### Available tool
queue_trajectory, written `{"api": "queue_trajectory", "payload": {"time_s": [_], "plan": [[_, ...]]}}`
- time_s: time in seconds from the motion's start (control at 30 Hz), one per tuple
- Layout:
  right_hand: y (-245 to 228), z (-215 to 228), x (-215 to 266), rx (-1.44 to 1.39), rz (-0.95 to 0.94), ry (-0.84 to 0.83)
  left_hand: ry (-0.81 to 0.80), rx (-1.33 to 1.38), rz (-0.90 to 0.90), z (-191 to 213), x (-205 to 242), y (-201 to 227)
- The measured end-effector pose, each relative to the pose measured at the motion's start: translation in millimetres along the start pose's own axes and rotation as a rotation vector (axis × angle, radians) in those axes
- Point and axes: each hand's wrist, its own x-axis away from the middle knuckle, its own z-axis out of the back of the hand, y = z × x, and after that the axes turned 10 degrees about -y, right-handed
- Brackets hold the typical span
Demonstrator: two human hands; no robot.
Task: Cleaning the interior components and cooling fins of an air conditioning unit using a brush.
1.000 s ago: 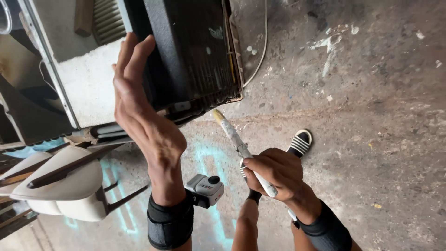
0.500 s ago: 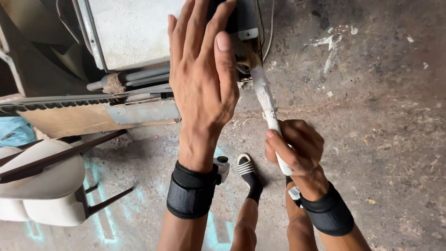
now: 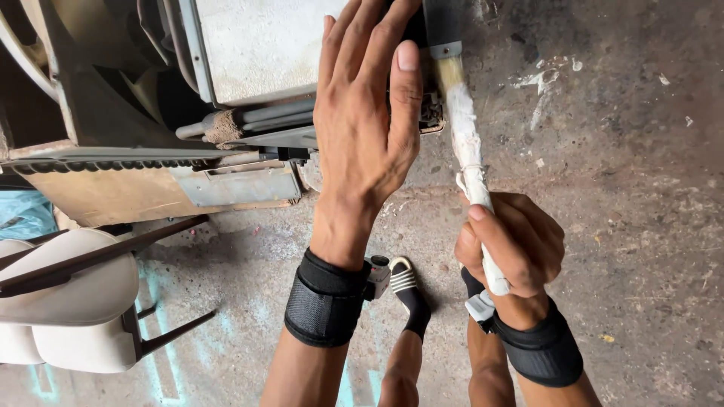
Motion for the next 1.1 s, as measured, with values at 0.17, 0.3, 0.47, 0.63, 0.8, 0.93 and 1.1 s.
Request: {"api": "queue_trajectory", "payload": {"time_s": [0.17,0.3,0.47,0.63,0.8,0.93,1.1], "plan": [[21.7,-29.8,37.5,-0.003,0.055,0.022,0.004,0.008,-0.006,-0.2,1.5,1.0],[23.6,-46.4,65.4,-0.021,-0.057,-0.019,-0.008,-0.01,-0.003,1.0,0.7,0.2],[46.5,-68.8,116.0,-0.035,-0.142,-0.102,-0.017,-0.008,0.005,-0.2,1.1,-0.4],[47.1,-70.7,137.4,0.004,-0.235,-0.254,-0.03,-0.015,0.021,3.5,2.4,2.2],[44.3,-59.6,120.1,-0.073,-0.27,-0.227,-0.028,-0.039,0.028,1.9,1.8,1.0],[38.4,-36.8,89.9,-0.092,-0.265,-0.199,-0.029,-0.037,0.029,2.0,0.2,1.6],[28.8,-17.4,69.9,-0.14,-0.04,-0.015,-0.021,-0.058,0.021,1.5,-2.0,1.9]]}}
